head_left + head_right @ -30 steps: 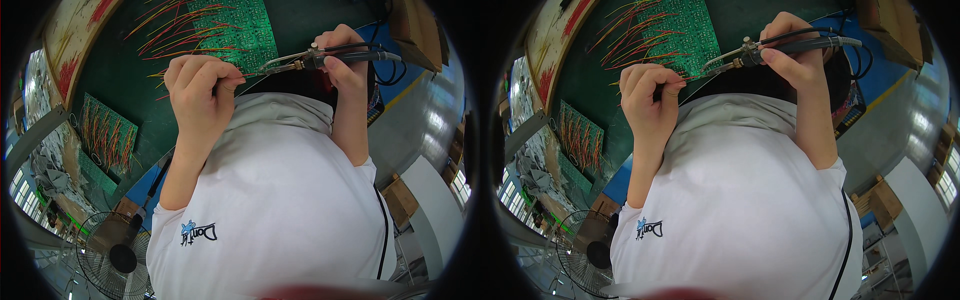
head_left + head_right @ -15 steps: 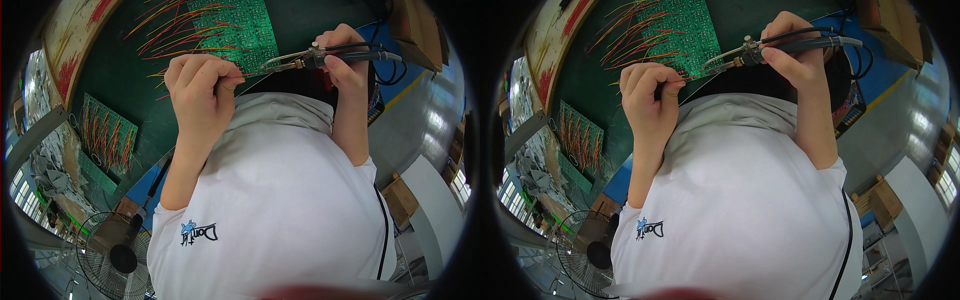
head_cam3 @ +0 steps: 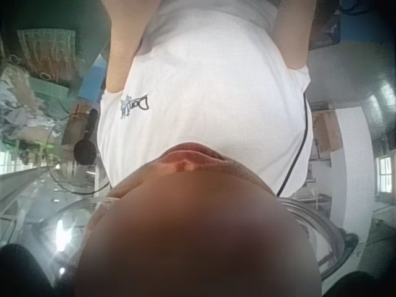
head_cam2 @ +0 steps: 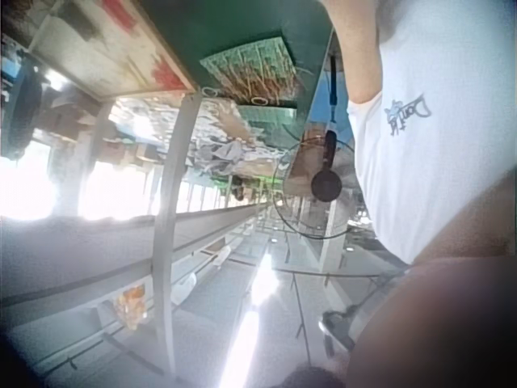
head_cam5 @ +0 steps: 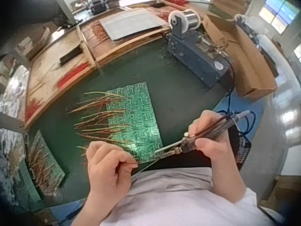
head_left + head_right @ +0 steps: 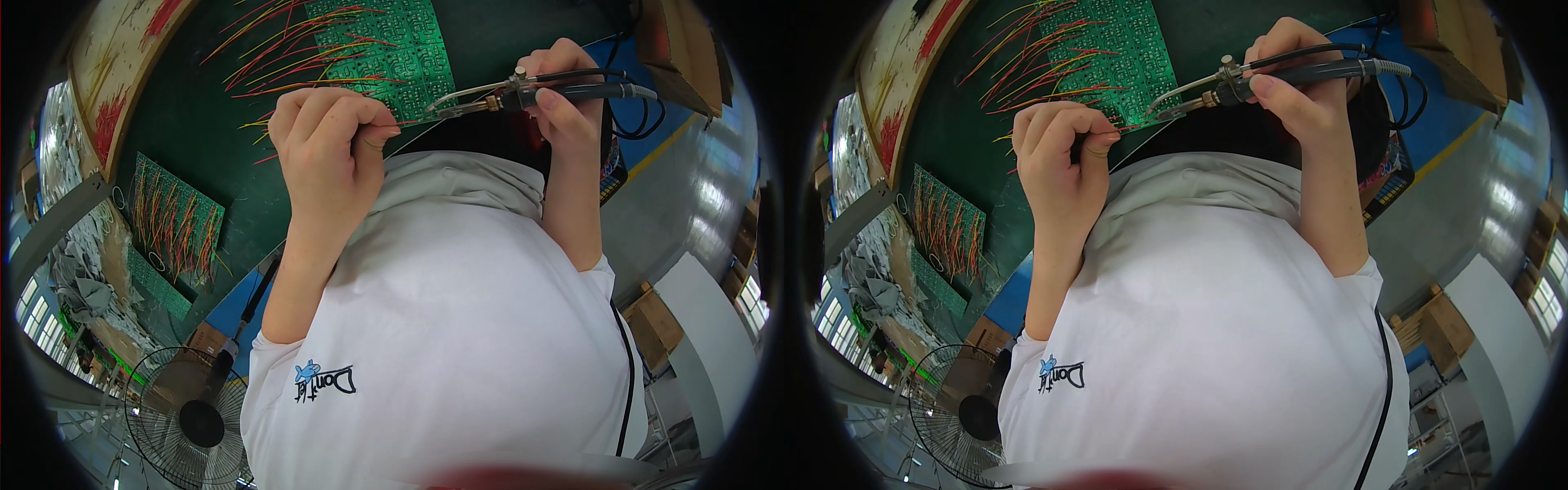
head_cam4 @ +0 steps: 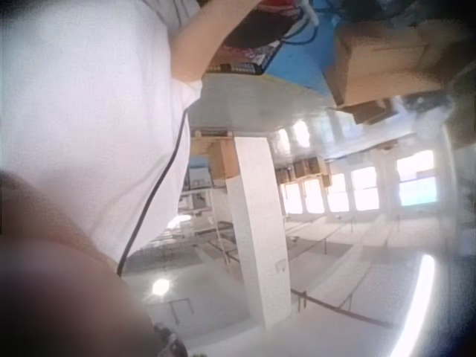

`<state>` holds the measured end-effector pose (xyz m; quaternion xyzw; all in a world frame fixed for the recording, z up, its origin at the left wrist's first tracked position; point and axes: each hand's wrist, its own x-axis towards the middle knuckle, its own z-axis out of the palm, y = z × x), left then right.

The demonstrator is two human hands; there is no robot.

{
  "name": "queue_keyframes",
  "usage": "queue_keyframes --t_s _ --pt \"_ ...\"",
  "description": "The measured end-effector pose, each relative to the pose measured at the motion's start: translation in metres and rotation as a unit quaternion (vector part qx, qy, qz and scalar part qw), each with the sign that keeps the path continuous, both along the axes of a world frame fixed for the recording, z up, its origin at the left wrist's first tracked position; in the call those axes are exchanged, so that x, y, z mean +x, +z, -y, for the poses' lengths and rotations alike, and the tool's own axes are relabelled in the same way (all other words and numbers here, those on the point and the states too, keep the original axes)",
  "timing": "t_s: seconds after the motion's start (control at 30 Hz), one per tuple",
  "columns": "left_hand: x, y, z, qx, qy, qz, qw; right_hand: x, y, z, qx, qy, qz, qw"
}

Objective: The person solders color-coded wires onto a green printed circuit board (PCB) using a soldering iron.

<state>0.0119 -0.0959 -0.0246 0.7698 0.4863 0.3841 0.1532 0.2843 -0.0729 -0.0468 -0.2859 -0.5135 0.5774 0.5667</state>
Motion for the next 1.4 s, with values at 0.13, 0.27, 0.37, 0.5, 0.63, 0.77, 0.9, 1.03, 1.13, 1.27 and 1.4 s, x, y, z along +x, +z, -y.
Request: queue_keyframes --t_s 0.13,0.27,0.37,0.5,0.63,0.77,0.9,1.03,1.13,1.27,1.4 --pt "0.000 -0.001 -0.001 0.003 -0.003 0.002 1.000 0.004 -0.007 -0.002 -0.009 -0.005 -0.047 0.999" --pt "0.000 0.000 -0.001 0.011 -0.007 0.000 1.000 0.004 -0.008 -0.002 -0.003 0.006 -0.058 0.998" --pt "0.001 -0.001 -0.002 0.016 -0.004 0.001 1.000 0.007 -0.009 -0.004 0.008 0.019 -0.054 0.998" --pt "0.000 0.000 -0.001 0.014 -0.005 -0.002 1.000 0.009 -0.010 -0.008 0.050 0.053 -0.057 0.996" --pt "0.001 -0.001 -0.002 0.012 -0.007 0.002 1.000 0.009 -0.010 -0.010 0.062 0.057 -0.081 0.993" --pt "0.001 -0.001 -0.002 0.009 -0.006 -0.006 1.000 0.012 -0.009 -0.005 0.018 0.054 -0.024 0.998" --pt "0.002 0.001 0.000 0.014 -0.013 -0.023 1.000 0.005 -0.001 -0.002 -0.002 0.024 0.031 0.999" --pt "0.003 0.002 0.002 0.003 -0.020 -0.035 0.999 0.007 -0.001 -0.001 -0.011 0.026 0.016 0.999" --pt "0.004 -0.001 0.001 0.015 -0.021 -0.039 0.999 0.006 0.000 -0.001 -0.006 0.029 0.024 0.999" --pt "0.006 0.000 0.001 0.024 -0.019 -0.050 0.998 0.006 0.000 -0.002 0.005 0.028 0.037 0.999" --pt "0.006 0.006 0.001 0.006 -0.024 -0.063 0.998 0.006 -0.001 -0.002 0.006 0.026 0.045 0.999"
